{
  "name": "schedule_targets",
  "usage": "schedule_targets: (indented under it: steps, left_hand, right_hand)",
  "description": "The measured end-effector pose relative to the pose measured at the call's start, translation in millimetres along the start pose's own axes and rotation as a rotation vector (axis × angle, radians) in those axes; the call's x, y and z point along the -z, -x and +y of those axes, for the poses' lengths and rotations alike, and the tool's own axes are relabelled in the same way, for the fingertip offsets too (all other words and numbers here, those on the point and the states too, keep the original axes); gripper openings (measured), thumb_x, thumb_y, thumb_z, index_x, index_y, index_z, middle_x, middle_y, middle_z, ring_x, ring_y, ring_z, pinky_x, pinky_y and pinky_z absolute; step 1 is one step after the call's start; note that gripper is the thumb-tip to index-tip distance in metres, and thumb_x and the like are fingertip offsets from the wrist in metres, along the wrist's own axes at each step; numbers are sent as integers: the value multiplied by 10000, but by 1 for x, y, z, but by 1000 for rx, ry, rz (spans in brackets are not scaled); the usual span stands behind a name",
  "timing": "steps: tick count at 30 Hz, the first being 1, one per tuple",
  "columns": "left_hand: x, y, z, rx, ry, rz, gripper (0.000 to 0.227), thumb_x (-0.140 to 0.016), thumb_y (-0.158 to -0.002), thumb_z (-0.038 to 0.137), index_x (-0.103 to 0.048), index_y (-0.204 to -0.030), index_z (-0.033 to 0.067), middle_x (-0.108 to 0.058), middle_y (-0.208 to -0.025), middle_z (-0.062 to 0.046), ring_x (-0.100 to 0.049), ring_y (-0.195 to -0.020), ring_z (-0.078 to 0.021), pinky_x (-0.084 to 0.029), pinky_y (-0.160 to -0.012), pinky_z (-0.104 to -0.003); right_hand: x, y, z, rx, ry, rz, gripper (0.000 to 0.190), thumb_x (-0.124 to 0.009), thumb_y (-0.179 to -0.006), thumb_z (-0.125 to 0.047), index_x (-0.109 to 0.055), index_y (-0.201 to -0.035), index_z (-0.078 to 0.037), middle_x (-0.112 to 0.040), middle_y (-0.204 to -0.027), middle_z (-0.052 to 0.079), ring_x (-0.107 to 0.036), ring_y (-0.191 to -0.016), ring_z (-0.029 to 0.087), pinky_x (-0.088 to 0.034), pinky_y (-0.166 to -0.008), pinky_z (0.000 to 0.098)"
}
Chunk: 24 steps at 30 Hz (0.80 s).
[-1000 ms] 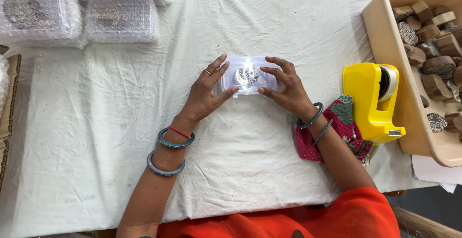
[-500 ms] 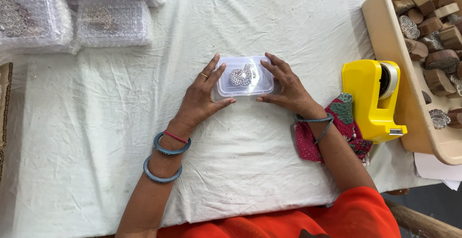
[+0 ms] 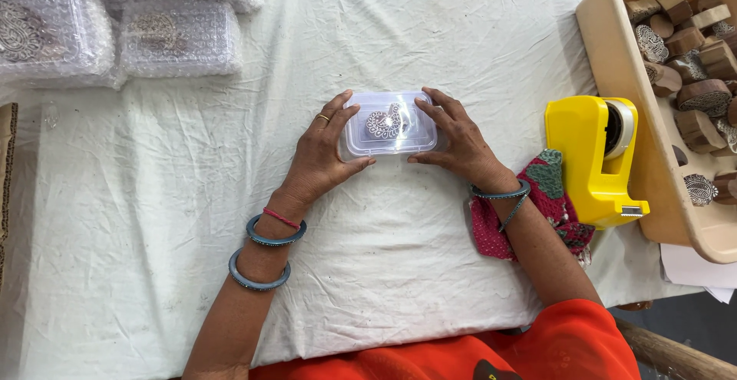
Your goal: The person wipes a decorative wooden item with a cloth, places it into a small plastic container, and wraps the container in bubble wrap. They then secure the bubble wrap with tape from a yellow dispenser. The process is repeated for multiple items.
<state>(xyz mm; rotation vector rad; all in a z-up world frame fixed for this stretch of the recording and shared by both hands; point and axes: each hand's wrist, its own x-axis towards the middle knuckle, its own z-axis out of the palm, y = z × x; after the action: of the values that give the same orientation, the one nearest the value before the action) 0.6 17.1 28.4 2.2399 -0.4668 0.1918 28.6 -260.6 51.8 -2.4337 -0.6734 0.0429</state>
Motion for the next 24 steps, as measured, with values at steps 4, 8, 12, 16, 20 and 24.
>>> schedule_targets:
  steps: [4, 8, 12, 16, 20, 24]
  left_hand:
    - [-3, 2, -3, -19, -43, -2, 915, -962, -639, 360, -516, -1380, 62, -403, -1565, -117, -470, -1404, -312, -473, -1131, -423]
    - [-9, 4, -9, -117, -84, 30, 907, -944, -692, 350, -499, -1407, 13, -376, -1576, -194, -467, -1407, -364, -471, -1142, -438]
    - [-14, 7, -11, -159, -159, 28, 907, -918, -724, 365, -486, -1412, -40, -345, -1579, -245, -452, -1419, -393, -465, -1144, -435]
    - [-14, 7, -10, -181, -190, 47, 890, -904, -733, 352, -488, -1405, -57, -336, -1578, -254, -447, -1422, -396, -466, -1146, -435]
    - [-15, 8, -9, -172, -192, 45, 845, -896, -751, 317, -498, -1394, -61, -330, -1589, -254, -457, -1415, -392, -474, -1139, -422]
    - [-18, 9, -13, -166, -209, 37, 787, -885, -783, 251, -507, -1398, -62, -326, -1609, -257, -483, -1403, -370, -477, -1143, -411]
  right_hand:
    - [-2, 1, 3, 14, 18, 7, 1024, -950, -621, -388, -479, -1507, -185, -362, -1607, 139, -401, -1470, 341, -447, -1136, 448]
    - [-4, 1, 5, 56, 59, 32, 1002, -954, -640, -378, -485, -1500, -168, -380, -1599, 154, -405, -1468, 357, -460, -1156, 459]
    - [-7, 2, 9, 95, 116, 57, 987, -956, -653, -357, -487, -1494, -141, -391, -1591, 170, -413, -1456, 377, -462, -1150, 473]
    - [-10, 2, 11, 118, 137, 71, 974, -951, -661, -350, -491, -1490, -125, -392, -1582, 191, -419, -1443, 395, -469, -1133, 479]
    - [-13, 3, 16, 150, 158, 92, 931, -941, -701, -348, -497, -1485, -111, -405, -1580, 206, -445, -1425, 399, -486, -1124, 479]
    - [-13, 2, 14, 164, 159, 105, 917, -936, -713, -353, -501, -1478, -96, -407, -1571, 216, -447, -1421, 405, -487, -1120, 486]
